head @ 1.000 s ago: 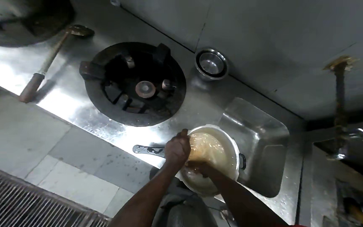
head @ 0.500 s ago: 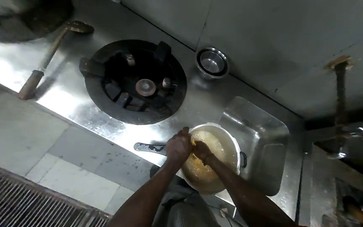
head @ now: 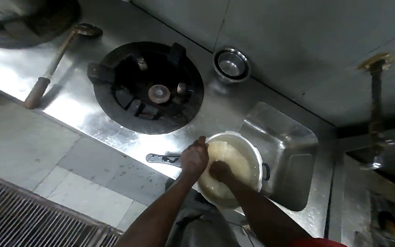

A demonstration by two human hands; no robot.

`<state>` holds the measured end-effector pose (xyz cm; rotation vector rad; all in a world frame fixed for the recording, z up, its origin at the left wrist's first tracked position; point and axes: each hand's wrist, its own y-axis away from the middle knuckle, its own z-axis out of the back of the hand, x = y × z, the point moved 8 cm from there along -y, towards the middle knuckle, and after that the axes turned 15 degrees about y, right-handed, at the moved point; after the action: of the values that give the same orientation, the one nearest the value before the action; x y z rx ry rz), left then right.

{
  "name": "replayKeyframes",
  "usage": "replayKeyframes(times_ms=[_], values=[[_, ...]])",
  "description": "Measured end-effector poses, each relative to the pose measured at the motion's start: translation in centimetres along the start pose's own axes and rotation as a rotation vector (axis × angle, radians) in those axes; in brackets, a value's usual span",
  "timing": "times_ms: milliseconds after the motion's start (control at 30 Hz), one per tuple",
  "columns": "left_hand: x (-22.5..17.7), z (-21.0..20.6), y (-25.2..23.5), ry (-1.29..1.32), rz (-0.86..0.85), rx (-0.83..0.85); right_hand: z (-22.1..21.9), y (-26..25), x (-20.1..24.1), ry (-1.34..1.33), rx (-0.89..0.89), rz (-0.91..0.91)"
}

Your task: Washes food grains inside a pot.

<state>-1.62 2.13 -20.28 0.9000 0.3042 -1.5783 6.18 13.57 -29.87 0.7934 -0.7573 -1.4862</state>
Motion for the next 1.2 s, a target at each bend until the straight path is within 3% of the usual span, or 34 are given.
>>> replayKeyframes(times_ms=[133,267,400,533,667,867,1067,1200], values=[[0.0,0.0,0.0,-0.002,-0.019,-0.032,-3.5,0.0,-0.1,-0.115,0.165,0.138],[-0.1,0.1,0.1,0.001,-0.016,-0.018,-4.0,0.5,1.2,-0.159,0.334,0.153],[-0.1,0.3,0.1,0.010,0.002,0.007,-1.9,1.4,2.0,-0.319,0.162,0.288],[-0.2,0.2,0.0,0.027,-0.018,0.001,1.2,1.3,1.6,-0.443,-0.036,0.200],[-0.1,0.3,0.0,0.029,-0.015,0.009,4.3,1.6,1.1,-0.373,-0.177,0.054],[-0.1,0.3,0.0,0.011,-0.012,-0.022,6.7,-1.9,0.8,0.009,-0.275,0.105],[0.1,0.1,0.0,0.022,-0.028,-0.032,5.1,-2.1,-1.7,0.138,-0.129,-0.105],[0.0,0.1,0.2,0.014,-0.037,-0.060,2.5,-1.7,-3.2,0.172,-0.024,-0.123]])
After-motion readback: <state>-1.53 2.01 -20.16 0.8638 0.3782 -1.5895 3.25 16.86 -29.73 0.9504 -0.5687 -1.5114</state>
